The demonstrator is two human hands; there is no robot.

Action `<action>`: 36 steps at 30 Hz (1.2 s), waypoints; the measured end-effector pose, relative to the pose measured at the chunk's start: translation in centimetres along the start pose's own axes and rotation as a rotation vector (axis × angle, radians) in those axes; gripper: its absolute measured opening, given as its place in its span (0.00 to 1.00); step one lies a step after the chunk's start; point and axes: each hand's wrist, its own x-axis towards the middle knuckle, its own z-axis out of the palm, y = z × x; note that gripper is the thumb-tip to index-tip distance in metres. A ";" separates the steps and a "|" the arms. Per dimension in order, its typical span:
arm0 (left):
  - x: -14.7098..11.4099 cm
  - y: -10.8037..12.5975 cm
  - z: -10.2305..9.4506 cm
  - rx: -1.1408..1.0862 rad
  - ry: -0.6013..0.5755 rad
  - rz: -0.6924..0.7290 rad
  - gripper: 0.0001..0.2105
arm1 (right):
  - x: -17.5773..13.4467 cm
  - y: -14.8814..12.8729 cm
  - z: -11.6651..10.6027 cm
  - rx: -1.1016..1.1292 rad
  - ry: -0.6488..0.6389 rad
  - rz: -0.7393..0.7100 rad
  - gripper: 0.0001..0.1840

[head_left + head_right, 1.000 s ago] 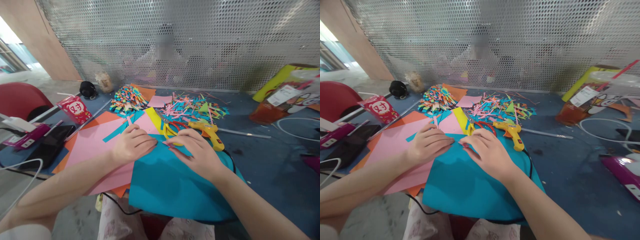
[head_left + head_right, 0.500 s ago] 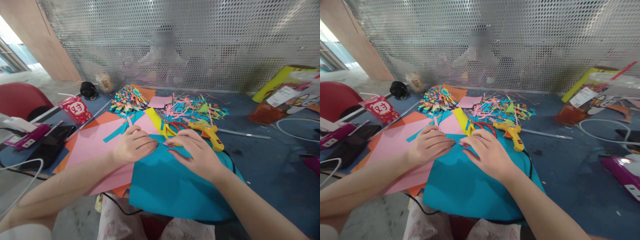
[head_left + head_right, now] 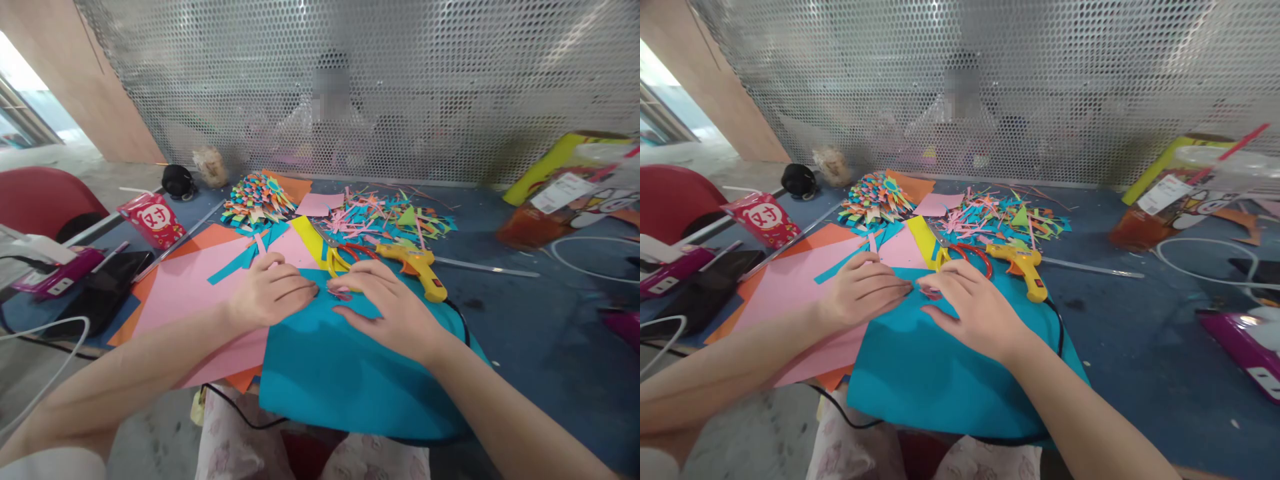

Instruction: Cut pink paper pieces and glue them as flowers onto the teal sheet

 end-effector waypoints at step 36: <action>0.1 -0.1 0.0 -0.011 0.005 -0.010 0.02 | 0.2 0.2 -0.9 -0.065 -0.032 -0.116 0.16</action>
